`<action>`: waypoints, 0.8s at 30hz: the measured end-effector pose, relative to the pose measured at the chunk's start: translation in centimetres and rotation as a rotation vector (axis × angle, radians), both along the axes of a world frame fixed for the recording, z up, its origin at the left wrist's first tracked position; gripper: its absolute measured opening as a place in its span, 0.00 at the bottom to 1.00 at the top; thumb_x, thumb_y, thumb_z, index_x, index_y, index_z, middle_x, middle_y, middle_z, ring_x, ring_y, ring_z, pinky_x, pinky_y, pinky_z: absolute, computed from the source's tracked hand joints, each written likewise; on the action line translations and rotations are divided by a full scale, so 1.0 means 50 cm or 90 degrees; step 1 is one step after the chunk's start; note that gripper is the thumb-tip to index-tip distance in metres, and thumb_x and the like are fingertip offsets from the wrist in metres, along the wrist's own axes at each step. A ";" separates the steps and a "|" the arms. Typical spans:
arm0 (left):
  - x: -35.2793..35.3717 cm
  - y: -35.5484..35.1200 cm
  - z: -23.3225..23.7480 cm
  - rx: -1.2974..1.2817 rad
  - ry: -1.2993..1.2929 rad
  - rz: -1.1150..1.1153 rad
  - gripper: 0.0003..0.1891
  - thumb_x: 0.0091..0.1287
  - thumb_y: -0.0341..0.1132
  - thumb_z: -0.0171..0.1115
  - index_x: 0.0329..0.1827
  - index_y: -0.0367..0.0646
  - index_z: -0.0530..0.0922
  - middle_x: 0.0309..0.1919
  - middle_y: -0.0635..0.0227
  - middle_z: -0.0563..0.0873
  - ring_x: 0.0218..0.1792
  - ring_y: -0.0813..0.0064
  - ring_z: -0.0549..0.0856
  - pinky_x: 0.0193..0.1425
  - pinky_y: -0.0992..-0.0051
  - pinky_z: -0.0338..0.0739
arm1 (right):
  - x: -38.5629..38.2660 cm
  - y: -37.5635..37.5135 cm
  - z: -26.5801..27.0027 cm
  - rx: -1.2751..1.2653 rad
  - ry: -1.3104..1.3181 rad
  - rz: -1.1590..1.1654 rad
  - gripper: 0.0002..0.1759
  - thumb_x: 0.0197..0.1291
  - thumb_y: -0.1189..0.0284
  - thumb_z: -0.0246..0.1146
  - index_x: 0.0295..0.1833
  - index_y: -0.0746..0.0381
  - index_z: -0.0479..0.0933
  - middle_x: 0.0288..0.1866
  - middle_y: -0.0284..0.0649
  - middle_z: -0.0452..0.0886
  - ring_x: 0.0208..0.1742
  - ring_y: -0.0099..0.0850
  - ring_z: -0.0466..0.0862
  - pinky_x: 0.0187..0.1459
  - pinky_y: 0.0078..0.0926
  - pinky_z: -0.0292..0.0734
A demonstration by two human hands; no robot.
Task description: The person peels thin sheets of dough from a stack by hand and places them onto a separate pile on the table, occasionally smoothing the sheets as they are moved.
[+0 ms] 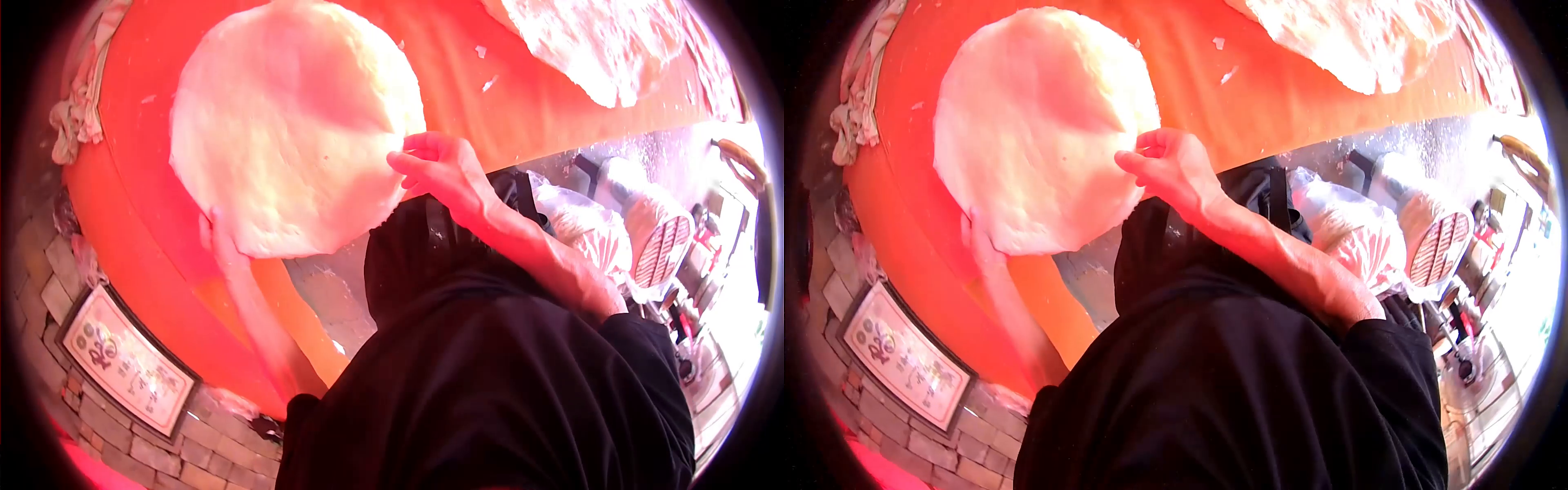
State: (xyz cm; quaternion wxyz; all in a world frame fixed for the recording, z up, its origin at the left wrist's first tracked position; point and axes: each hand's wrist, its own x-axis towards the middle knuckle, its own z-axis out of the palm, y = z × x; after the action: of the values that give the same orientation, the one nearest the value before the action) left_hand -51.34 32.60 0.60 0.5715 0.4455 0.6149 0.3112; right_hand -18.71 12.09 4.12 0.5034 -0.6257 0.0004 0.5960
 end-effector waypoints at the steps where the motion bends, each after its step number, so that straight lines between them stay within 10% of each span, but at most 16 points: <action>1: 0.001 0.001 -0.006 0.013 -0.008 -0.004 0.26 0.73 0.40 0.57 0.70 0.37 0.66 0.65 0.55 0.74 0.62 0.58 0.77 0.63 0.59 0.76 | 0.002 0.008 -0.001 -0.007 -0.007 0.014 0.27 0.54 0.64 0.72 0.50 0.75 0.76 0.39 0.46 0.83 0.34 0.30 0.83 0.35 0.27 0.80; 12: 0.030 -0.012 0.007 0.034 -0.004 0.006 0.28 0.72 0.40 0.58 0.70 0.36 0.65 0.66 0.51 0.73 0.63 0.54 0.76 0.62 0.56 0.77 | -0.033 0.000 -0.006 -0.032 -0.239 0.069 0.26 0.52 0.60 0.72 0.45 0.73 0.79 0.31 0.45 0.84 0.34 0.30 0.86 0.35 0.29 0.80; 18: 0.035 -0.020 0.008 0.031 0.019 0.030 0.29 0.72 0.40 0.58 0.71 0.36 0.64 0.66 0.50 0.72 0.63 0.53 0.75 0.62 0.55 0.77 | -0.028 -0.012 0.013 0.011 -0.042 -0.034 0.31 0.56 0.61 0.71 0.54 0.78 0.74 0.35 0.47 0.83 0.33 0.33 0.86 0.34 0.29 0.82; 24: 0.034 -0.017 0.011 0.028 0.004 0.012 0.28 0.72 0.40 0.58 0.71 0.36 0.64 0.66 0.51 0.72 0.63 0.54 0.75 0.61 0.56 0.78 | -0.008 0.015 0.017 -0.014 0.020 0.072 0.26 0.57 0.53 0.70 0.41 0.69 0.79 0.32 0.40 0.80 0.28 0.28 0.82 0.30 0.24 0.74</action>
State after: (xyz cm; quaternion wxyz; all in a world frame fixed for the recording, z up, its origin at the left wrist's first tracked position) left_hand -49.62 31.76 1.14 0.5564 0.4530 0.6141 0.3287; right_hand -19.10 12.86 4.96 0.4617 -0.6209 -0.0204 0.6332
